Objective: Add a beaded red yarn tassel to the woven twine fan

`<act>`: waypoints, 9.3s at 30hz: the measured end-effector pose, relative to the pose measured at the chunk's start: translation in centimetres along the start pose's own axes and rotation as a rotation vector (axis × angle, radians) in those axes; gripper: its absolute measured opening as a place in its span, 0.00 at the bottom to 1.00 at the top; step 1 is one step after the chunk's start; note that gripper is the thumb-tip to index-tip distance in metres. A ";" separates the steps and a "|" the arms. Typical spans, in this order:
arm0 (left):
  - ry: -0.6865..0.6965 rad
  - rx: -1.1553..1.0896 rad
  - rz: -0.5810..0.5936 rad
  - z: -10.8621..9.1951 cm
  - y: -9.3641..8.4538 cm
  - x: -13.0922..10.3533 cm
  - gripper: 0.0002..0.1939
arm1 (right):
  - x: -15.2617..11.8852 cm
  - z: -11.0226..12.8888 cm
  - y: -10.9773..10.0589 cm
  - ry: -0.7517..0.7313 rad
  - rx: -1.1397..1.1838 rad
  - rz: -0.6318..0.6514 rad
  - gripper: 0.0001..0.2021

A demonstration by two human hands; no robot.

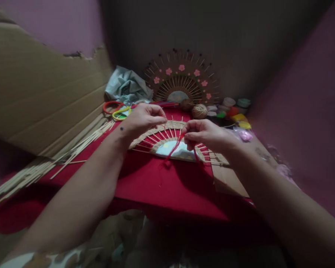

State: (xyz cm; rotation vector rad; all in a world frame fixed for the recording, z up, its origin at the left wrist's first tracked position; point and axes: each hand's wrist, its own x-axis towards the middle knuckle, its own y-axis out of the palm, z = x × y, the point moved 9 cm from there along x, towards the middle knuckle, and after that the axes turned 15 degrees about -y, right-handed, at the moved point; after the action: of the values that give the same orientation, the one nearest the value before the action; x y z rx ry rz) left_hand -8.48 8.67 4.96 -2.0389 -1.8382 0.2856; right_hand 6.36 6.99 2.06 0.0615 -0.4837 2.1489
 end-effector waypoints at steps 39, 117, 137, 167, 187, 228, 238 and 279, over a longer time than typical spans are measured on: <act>0.515 0.606 0.194 -2.1 7.9 -3.1 0.06 | -2.0 -1.4 -0.3 0.047 -0.040 -0.150 0.08; 0.350 0.110 -0.274 -8.4 2.6 -2.6 0.01 | -4.3 -1.7 -4.2 -0.158 0.204 -0.450 0.08; 0.330 0.122 -0.355 -11.6 2.9 -3.7 0.05 | -5.8 2.5 0.1 -0.273 -0.598 -0.443 0.11; 0.334 0.029 -0.505 -12.3 0.3 -2.2 0.06 | -7.3 -1.2 0.1 0.003 0.496 -0.160 0.07; 0.546 0.032 -0.574 -14.5 -1.0 -3.3 0.06 | -7.9 -2.2 0.3 -0.052 0.636 -0.126 0.15; 0.586 0.179 -0.363 -18.8 2.0 -8.3 0.08 | -12.4 5.3 -5.8 -0.401 -0.283 -0.683 0.15; 0.415 -0.013 -0.265 -15.9 2.6 -6.9 0.06 | -6.1 4.2 2.8 -0.209 0.870 -0.099 0.17; -0.559 -0.668 0.614 1.6 11.4 -0.3 0.14 | -6.1 -4.1 -0.2 0.017 0.883 -0.242 0.10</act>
State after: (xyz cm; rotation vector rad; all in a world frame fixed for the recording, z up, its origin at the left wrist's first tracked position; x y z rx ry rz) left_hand 1.24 7.72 -1.17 -3.2584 -1.6642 0.4922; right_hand 10.69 3.82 -3.05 0.5583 0.4890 1.9635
